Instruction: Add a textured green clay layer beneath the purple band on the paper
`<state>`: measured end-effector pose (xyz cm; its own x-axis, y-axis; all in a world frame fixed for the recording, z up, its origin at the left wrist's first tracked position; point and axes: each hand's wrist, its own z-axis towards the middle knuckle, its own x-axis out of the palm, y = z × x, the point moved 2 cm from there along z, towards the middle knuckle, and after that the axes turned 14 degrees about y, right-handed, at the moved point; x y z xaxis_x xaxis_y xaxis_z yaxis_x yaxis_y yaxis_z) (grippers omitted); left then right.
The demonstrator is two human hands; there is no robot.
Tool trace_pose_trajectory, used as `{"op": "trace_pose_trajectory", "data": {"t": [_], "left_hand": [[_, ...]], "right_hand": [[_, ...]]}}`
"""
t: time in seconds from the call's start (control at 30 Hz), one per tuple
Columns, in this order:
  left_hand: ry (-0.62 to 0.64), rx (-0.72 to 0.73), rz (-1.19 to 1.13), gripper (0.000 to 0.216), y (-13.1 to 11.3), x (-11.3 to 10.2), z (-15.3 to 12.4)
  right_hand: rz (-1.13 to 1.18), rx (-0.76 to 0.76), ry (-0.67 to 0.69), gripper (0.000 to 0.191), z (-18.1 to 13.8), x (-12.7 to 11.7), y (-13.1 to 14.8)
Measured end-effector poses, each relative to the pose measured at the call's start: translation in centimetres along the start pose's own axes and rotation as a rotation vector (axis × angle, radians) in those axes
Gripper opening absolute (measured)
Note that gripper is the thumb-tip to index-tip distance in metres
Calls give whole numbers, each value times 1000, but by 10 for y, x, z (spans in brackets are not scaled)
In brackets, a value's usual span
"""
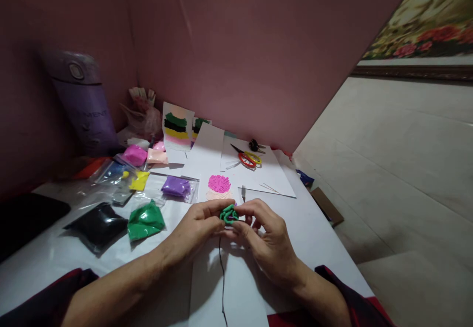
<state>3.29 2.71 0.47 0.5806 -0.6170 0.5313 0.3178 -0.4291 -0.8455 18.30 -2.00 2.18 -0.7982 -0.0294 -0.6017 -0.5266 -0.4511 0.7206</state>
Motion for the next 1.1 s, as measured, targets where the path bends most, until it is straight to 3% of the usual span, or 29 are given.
{"op": "trace_pose_trajectory", "data": {"t": [0.13,0.37,0.53,0.77,1.1], "left_hand": [[-21,21,-40,52,1,1,1],[-15,73,42,19,3,-2,2],[1,88,57,26,4,-6,3],[41,83,71,30,6,-8,4],[-50,80,176,31,1,-6,4]], "right_hand": [[-29,3,-11,15,-1,-2,2],[-29,-22,-80,10,-1,-3,2],[-36,8,-77,9,-1,-3,0],[37,18,-40,20,-2,-1,-3],[27,72,-26,9,-1,-1,-1]]}}
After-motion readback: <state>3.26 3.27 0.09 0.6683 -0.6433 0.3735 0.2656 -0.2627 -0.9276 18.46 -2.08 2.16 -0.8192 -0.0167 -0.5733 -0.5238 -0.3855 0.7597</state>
